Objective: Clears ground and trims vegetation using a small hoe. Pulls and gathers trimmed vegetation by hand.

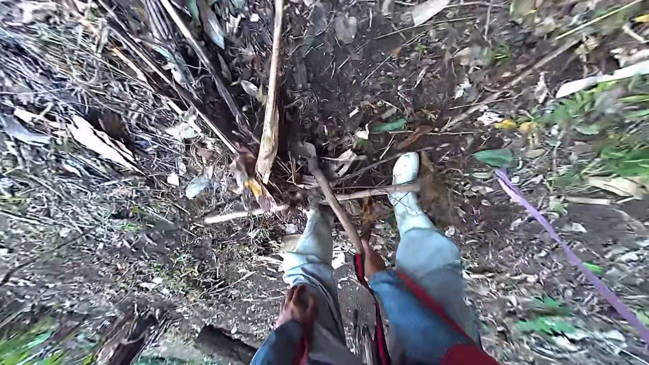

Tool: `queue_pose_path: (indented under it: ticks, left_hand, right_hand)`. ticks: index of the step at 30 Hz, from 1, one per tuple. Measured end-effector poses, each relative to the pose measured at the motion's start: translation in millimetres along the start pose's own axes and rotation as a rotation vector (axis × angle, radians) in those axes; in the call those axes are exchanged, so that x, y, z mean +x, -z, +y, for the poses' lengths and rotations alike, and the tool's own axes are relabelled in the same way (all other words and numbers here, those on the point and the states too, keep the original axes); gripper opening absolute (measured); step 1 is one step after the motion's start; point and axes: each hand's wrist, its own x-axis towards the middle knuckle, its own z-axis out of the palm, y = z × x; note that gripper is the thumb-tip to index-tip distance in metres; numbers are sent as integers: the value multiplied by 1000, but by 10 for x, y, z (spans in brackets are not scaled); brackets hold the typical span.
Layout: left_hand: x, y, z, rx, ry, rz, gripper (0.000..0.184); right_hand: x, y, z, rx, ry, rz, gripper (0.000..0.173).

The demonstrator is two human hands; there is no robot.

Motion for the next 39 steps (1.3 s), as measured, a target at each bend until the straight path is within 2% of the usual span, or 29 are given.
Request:
queue_pose_path:
  ticks: [2,4,7,9,10,11,12,13,15,16,18,20,21,25,27,28,29,30,32,34,36,39]
  left_hand:
    - [87,78,45,-8,-18,18,65]
    - [81,69,-18,-4,-10,18,65]
    - [118,10,-85,-18,-21,33,63]
    - [144,-43,-146,-15,-33,73,64]
    - [152,-73,-170,-14,-33,79,64]
    - [154,-91,-173,-18,-27,74,64]
    - [161,-102,-164,-20,-19,68,64]
    - [153,-104,-165,-18,-16,65,64]
    - [119,-58,-117,-20,-14,41,64]
    - [120,-29,-80,-22,-11,35,64]
    - [129,11,-72,-29,-2,40,64]
    - [54,-25,-86,-30,-28,17,63]
    - [51,3,-71,-30,-44,16,62]
    - [112,-48,-150,-28,-56,52,62]
    - [144,-65,-154,-27,-48,50,61]
    - [168,-54,-140,-25,-45,54,62]
    - [132,-56,-147,-20,-34,38,62]
    - [73,-58,-158,-21,-27,20,63]
    - [113,-5,-101,-34,-34,26,63]
    - [86,34,-113,-43,-25,25,64]
    - [87,59,-102,-50,-19,6,64]
    - [86,95,-97,-59,-43,6,65]
  right_hand:
    - [90,331,-244,138,-29,140,76]
    - [164,757,-498,444,17,343,80]
    - [375,1683,-1142,1054,185,620,77]
    - [565,2284,-1686,1418,337,728,76]
    - [640,2471,-1913,1507,370,753,74]
    - [733,2471,-2036,1501,356,756,71]
    - [842,2237,-2005,1372,299,710,74]
    - [929,1776,-1777,1144,230,619,78]
    - [894,700,-926,563,117,348,80]
    - [787,332,-577,334,73,222,79]
    - [510,-45,-262,122,-36,120,76]
    - [261,-33,-126,201,-113,146,77]
    - [271,90,-188,292,-108,213,76]
    - [498,1003,-1063,898,62,490,78]
    - [739,1391,-1608,1204,132,536,76]
    - [882,1453,-1811,1248,163,526,71]
    - [946,1353,-1873,1186,165,502,68]
    - [911,1101,-1752,999,135,438,72]
    - [695,541,-1225,448,82,221,80]
    - [242,17,-683,42,18,25,81]
    - [-210,-163,-328,-109,-58,-66,81]
    - [-539,86,-166,-123,-140,1,78]
